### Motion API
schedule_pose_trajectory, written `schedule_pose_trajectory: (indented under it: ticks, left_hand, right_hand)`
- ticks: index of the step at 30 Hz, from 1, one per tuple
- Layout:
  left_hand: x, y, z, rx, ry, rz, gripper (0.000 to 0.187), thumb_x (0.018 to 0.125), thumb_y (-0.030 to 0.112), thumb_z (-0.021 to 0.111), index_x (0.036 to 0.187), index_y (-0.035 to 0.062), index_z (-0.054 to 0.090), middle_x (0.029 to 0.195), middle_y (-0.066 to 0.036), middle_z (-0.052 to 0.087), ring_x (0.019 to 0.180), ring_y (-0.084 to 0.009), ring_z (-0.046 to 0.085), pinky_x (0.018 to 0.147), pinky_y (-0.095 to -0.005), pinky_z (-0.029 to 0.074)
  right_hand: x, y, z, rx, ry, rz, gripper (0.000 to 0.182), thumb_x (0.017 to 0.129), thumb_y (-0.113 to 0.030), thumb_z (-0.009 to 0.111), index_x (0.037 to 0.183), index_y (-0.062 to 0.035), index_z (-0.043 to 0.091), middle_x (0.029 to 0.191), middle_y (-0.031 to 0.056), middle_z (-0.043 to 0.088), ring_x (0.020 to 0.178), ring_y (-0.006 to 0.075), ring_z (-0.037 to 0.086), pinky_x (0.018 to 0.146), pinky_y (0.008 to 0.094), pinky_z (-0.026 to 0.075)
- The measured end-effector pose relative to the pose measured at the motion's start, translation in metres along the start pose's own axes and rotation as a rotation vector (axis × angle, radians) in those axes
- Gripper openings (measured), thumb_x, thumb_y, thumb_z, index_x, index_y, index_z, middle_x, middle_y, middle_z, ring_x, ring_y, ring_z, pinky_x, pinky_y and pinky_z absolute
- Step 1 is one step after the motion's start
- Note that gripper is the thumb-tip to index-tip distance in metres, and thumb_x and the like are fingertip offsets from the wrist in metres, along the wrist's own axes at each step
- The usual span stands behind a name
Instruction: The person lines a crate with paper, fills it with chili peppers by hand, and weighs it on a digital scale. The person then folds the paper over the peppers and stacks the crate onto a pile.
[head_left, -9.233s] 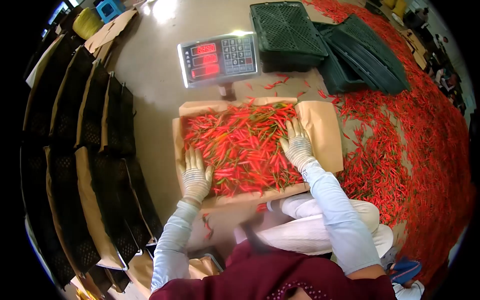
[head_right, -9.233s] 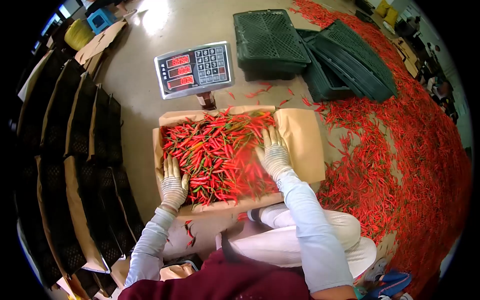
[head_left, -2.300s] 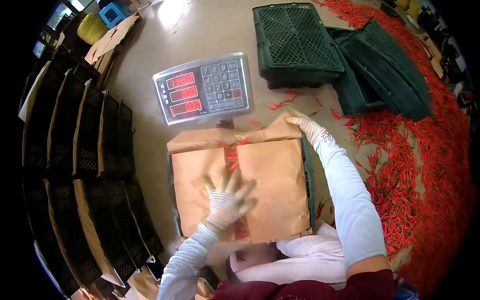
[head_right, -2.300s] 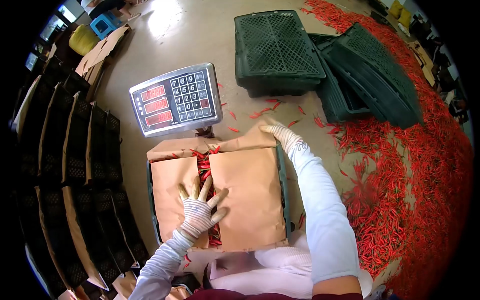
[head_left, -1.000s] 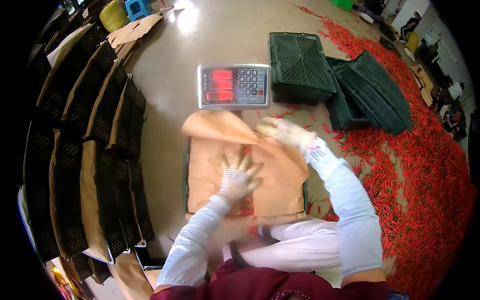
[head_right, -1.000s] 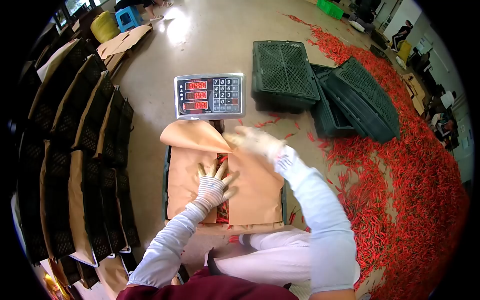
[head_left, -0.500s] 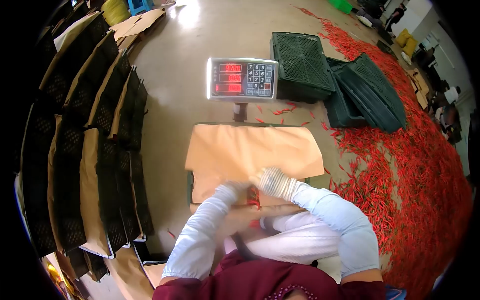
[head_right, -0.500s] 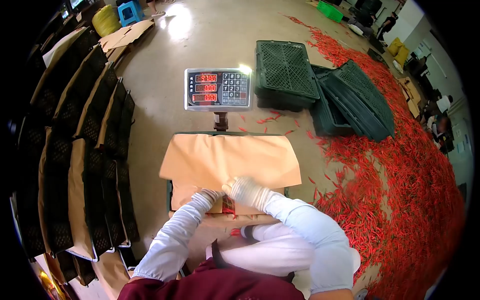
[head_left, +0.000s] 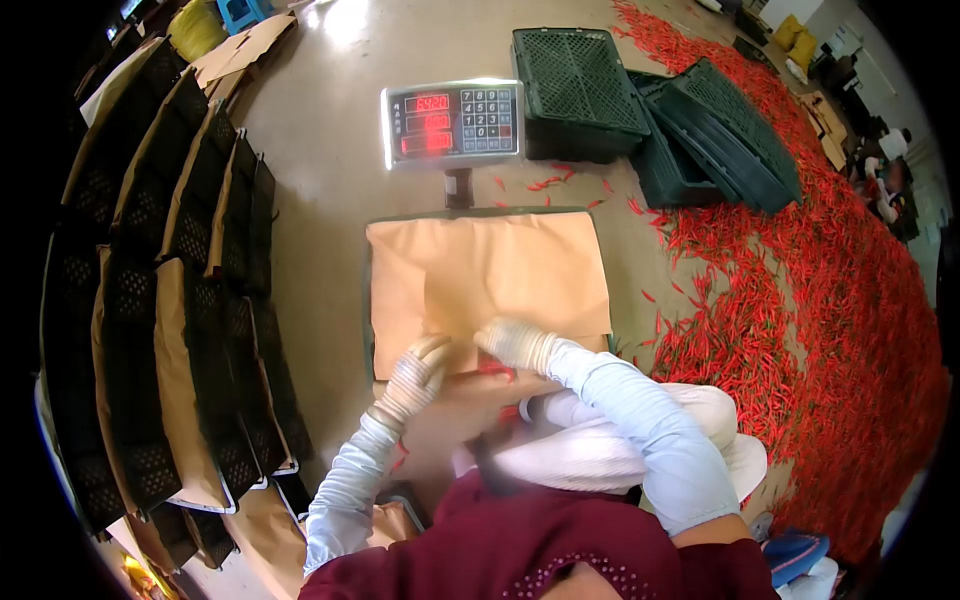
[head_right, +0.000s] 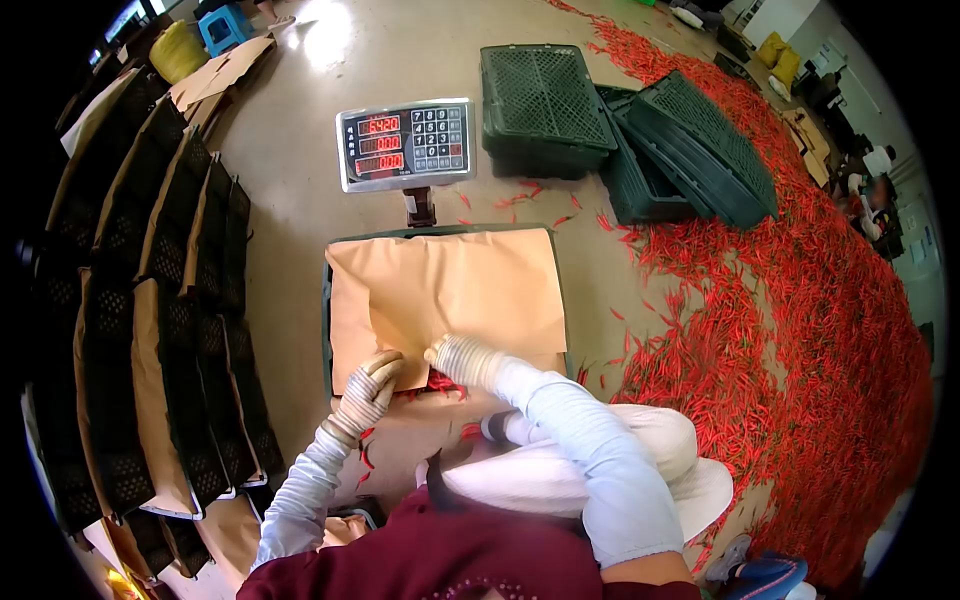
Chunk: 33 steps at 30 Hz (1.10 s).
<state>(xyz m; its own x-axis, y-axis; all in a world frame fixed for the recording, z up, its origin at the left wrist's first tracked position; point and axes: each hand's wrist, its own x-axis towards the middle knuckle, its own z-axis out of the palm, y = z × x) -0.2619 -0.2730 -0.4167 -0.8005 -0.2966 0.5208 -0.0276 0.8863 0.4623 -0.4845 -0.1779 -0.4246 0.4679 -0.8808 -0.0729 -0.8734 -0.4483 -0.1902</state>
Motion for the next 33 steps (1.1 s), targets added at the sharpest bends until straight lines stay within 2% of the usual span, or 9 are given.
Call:
schedule_pose_trajectory:
  ticks: [8, 15, 18, 19, 20, 23, 26, 30, 33]
  left_hand:
    - [0.126, 0.058, -0.012, 0.245, -0.262, 0.285, 0.048, 0.076, 0.020, 0.060, 0.123, 0.0102, 0.058, 0.130, -0.013, 0.053, 0.120, -0.0368, 0.049, 0.097, -0.0567, 0.039]
    - [0.041, -0.022, 0.017, 0.537, -0.435, -0.257, 0.059, 0.086, 0.043, 0.057, 0.141, 0.0331, 0.042, 0.152, -0.013, 0.029, 0.138, -0.0410, 0.026, 0.102, -0.0722, 0.020]
    - [0.024, -0.016, 0.016, 0.506, -0.433, -0.249, 0.058, 0.085, 0.042, 0.058, 0.141, 0.0324, 0.042, 0.152, -0.015, 0.029, 0.139, -0.0403, 0.025, 0.100, -0.0750, 0.017]
    - [0.024, -0.014, 0.017, 0.502, -0.437, -0.253, 0.058, 0.086, 0.041, 0.059, 0.141, 0.0322, 0.043, 0.152, -0.015, 0.029, 0.139, -0.0404, 0.025, 0.100, -0.0747, 0.017]
    - [0.020, -0.017, 0.019, 0.487, -0.415, -0.235, 0.058, 0.085, 0.040, 0.059, 0.140, 0.0315, 0.043, 0.151, -0.016, 0.029, 0.139, -0.0403, 0.025, 0.101, -0.0747, 0.016]
    - [0.019, -0.015, 0.016, 0.444, -0.504, -0.275, 0.056, 0.089, 0.035, 0.055, 0.143, 0.0301, 0.040, 0.156, -0.015, 0.020, 0.142, -0.0402, 0.019, 0.106, -0.0697, 0.011]
    - [0.008, -0.016, 0.014, 0.433, -0.484, -0.229, 0.053, 0.089, 0.027, 0.055, 0.141, 0.0270, 0.044, 0.153, -0.017, 0.027, 0.140, -0.0381, 0.025, 0.108, -0.0665, 0.014]
    - [-0.010, -0.026, -0.009, 0.289, -0.518, -0.152, 0.054, 0.086, 0.016, 0.054, 0.139, 0.0202, 0.047, 0.151, -0.019, 0.030, 0.139, -0.0396, 0.028, 0.112, -0.0576, 0.018]
    - [-0.017, -0.047, -0.031, 0.128, -0.565, -0.070, 0.060, 0.078, 0.002, 0.051, 0.136, 0.0149, 0.049, 0.148, -0.021, 0.033, 0.137, -0.0423, 0.029, 0.112, -0.0541, 0.024]
  right_hand:
    - [0.016, -0.012, 0.004, 0.389, 0.090, 0.340, 0.020, 0.077, -0.015, 0.063, 0.094, -0.0038, 0.063, 0.085, 0.0155, 0.064, 0.084, 0.0307, 0.063, 0.079, 0.0389, 0.050]
    - [-0.023, -0.015, -0.025, 0.417, -0.027, 0.243, 0.032, 0.091, -0.027, 0.053, 0.107, -0.0014, 0.064, 0.102, 0.0216, 0.064, 0.095, 0.0358, 0.061, 0.087, 0.0435, 0.048]
    - [-0.081, -0.036, -0.110, 0.664, -0.605, 0.481, 0.041, 0.091, -0.036, 0.048, 0.114, -0.0042, 0.063, 0.109, 0.0207, 0.064, 0.103, 0.0342, 0.061, 0.090, 0.0424, 0.047]
    - [-0.135, -0.018, -0.039, 0.659, -0.256, 0.312, 0.043, 0.090, -0.039, 0.047, 0.113, -0.0080, 0.066, 0.110, 0.0198, 0.066, 0.103, 0.0331, 0.062, 0.089, 0.0416, 0.048]
    - [-0.166, -0.006, -0.045, 0.427, -0.746, 0.616, 0.040, 0.086, -0.039, 0.054, 0.106, -0.0078, 0.069, 0.104, 0.0198, 0.067, 0.096, 0.0344, 0.065, 0.087, 0.0428, 0.049]
    - [-0.208, 0.002, -0.044, 0.314, -1.035, 1.080, 0.053, 0.075, -0.036, 0.067, 0.118, -0.0046, 0.064, 0.117, 0.0214, 0.063, 0.109, 0.0333, 0.061, 0.093, 0.0410, 0.048]
    - [-0.230, 0.015, 0.026, 0.462, -0.512, 1.189, 0.110, 0.056, -0.044, 0.081, 0.145, -0.0066, 0.029, 0.143, 0.0290, 0.035, 0.127, 0.0382, 0.046, 0.101, 0.0397, 0.044]
    - [-0.182, -0.017, -0.022, 1.155, -0.688, 0.998, 0.078, 0.069, -0.028, 0.078, 0.136, -0.0027, 0.045, 0.133, 0.0168, 0.054, 0.124, 0.0280, 0.049, 0.102, 0.0350, 0.042]
    - [-0.226, -0.025, 0.043, 1.656, -0.166, 0.832, 0.060, 0.077, -0.020, 0.073, 0.131, -0.0022, 0.052, 0.128, 0.0107, 0.059, 0.118, 0.0225, 0.054, 0.101, 0.0333, 0.042]
